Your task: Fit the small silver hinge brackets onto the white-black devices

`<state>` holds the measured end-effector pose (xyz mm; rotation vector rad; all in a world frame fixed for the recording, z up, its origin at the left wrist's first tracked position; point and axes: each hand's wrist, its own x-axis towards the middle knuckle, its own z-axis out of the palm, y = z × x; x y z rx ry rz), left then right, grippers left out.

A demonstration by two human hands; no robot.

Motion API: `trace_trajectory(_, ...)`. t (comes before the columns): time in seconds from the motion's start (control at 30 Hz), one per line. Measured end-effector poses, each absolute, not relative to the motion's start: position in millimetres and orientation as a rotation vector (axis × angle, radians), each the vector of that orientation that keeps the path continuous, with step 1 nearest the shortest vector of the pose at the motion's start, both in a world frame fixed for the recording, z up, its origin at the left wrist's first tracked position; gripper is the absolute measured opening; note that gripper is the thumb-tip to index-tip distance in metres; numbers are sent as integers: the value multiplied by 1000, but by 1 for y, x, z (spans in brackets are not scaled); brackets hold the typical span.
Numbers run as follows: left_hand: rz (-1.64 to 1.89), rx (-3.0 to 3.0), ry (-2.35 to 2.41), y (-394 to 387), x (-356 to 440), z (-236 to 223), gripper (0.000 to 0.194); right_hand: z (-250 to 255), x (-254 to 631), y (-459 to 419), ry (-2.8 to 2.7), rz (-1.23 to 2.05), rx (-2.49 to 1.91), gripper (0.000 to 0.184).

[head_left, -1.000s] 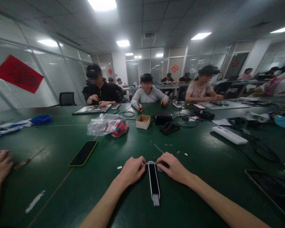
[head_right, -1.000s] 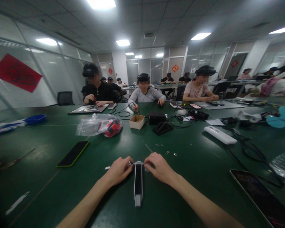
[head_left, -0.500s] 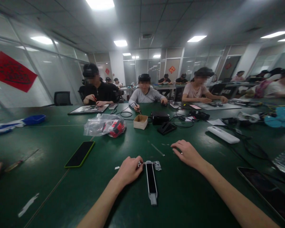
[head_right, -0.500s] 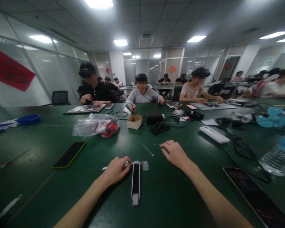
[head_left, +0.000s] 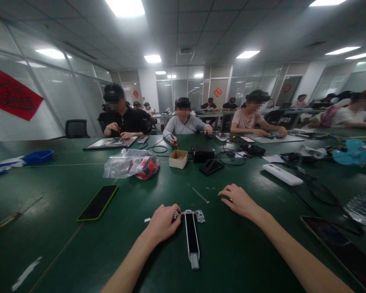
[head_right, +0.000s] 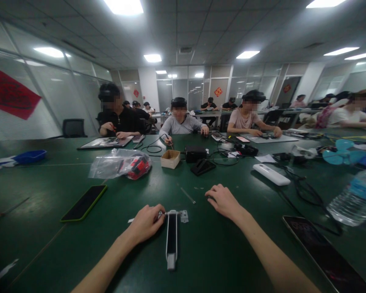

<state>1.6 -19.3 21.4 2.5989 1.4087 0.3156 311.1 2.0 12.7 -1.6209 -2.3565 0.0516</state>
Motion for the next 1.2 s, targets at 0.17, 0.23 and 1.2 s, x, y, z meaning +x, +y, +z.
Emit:
trace_trajectory(0.17, 321, 2603, 1413, -19, 2, 20, 17, 10, 302, 4, -2402, -49, -1649, 19)
trace_trajectory(0.23, 306, 2600, 1421, -19, 2, 20, 17, 11, 298, 4, -2409, -99, -1665, 18)
trace_trajectory(1.2, 264, 2597, 1449, -24, 6, 25, 16, 8, 217, -32, -2062, 591, -1394, 16)
